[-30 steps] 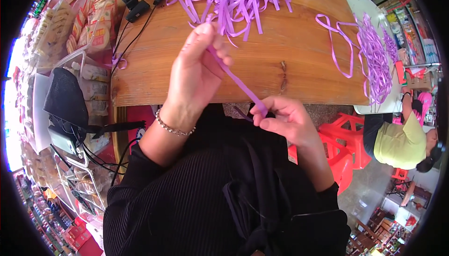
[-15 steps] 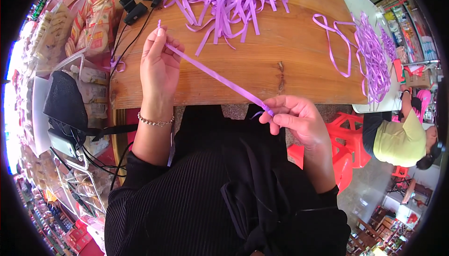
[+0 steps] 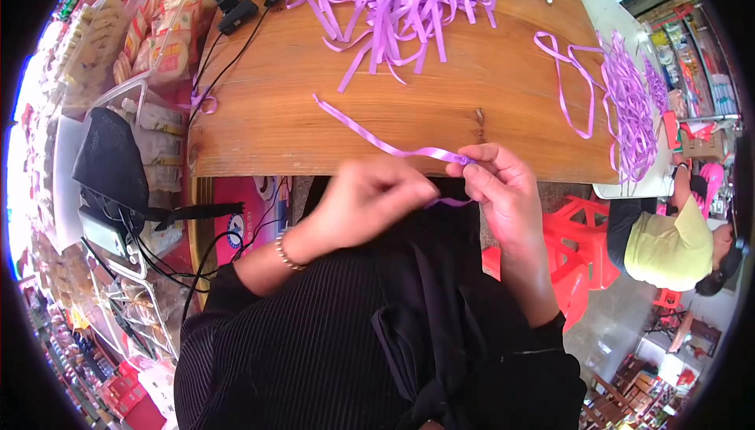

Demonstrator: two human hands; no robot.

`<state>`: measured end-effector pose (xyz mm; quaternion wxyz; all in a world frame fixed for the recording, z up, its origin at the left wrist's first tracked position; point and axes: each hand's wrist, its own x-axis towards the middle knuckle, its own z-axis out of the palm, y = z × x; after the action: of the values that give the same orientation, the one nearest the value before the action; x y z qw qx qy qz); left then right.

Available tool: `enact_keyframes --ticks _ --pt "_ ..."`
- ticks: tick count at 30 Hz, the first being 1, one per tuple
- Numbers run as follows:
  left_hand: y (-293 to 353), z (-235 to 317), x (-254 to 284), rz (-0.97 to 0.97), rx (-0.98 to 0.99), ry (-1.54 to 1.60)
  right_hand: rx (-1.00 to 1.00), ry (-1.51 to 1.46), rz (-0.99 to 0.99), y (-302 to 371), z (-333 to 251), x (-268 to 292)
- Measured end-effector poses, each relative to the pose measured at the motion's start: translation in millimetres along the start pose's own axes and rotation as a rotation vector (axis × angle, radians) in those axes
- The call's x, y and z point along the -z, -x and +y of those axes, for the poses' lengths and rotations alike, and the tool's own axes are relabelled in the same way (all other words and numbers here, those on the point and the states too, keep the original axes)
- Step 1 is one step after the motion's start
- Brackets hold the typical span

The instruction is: The person rolls a purple ribbon into a small coil by hand, secures the end, and repeats the process with new lengths of ribbon.

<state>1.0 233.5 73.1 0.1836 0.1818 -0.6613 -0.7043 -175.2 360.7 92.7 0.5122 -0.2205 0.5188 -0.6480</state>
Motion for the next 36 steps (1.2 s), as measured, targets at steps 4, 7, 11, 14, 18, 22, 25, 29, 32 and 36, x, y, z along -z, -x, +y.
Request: enact_keyframes --ticks 4,7,11,14,18,22,25,29,32,36 --pt "-10.4 -16.6 -25.6 -0.011 0.283 0.475 0.232 0.347 0.142 -0.5 13.0 -15.8" --pt "-11.5 -27.0 -29.5 0.064 0.195 0.633 0.418 0.651 0.136 2.2 12.1 -21.9" --pt "-13.6 -29.1 -35.6 0.12 0.307 0.776 0.557 0.867 0.178 0.6 10.4 -29.6" --pt "-16.2 -28.7 -30.0 0.163 0.322 0.863 0.659 0.954 0.161 -0.6 14.1 -28.6" --pt "-19.9 -20.7 -24.8 0.172 0.269 0.898 0.504 0.917 0.209 3.8 10.5 -29.5" --pt "-18.6 -15.6 -27.8 0.187 0.295 0.899 0.516 0.752 0.201 0.6 14.9 -33.1" --pt "-18.0 -17.6 -30.5 0.202 0.333 0.863 0.558 0.707 0.172 -2.2 16.4 -28.0" --pt "-17.1 -21.4 -31.9 0.177 0.136 0.69 0.391 0.666 0.175 0.6 16.4 -26.9" --pt "-16.7 -25.7 -32.1 0.182 0.051 0.613 0.343 0.432 0.175 -1.9 19.5 -28.8" --pt "-16.5 -22.0 -33.3 0.162 0.099 0.687 0.224 0.34 0.136 -1.1 20.6 -30.9"
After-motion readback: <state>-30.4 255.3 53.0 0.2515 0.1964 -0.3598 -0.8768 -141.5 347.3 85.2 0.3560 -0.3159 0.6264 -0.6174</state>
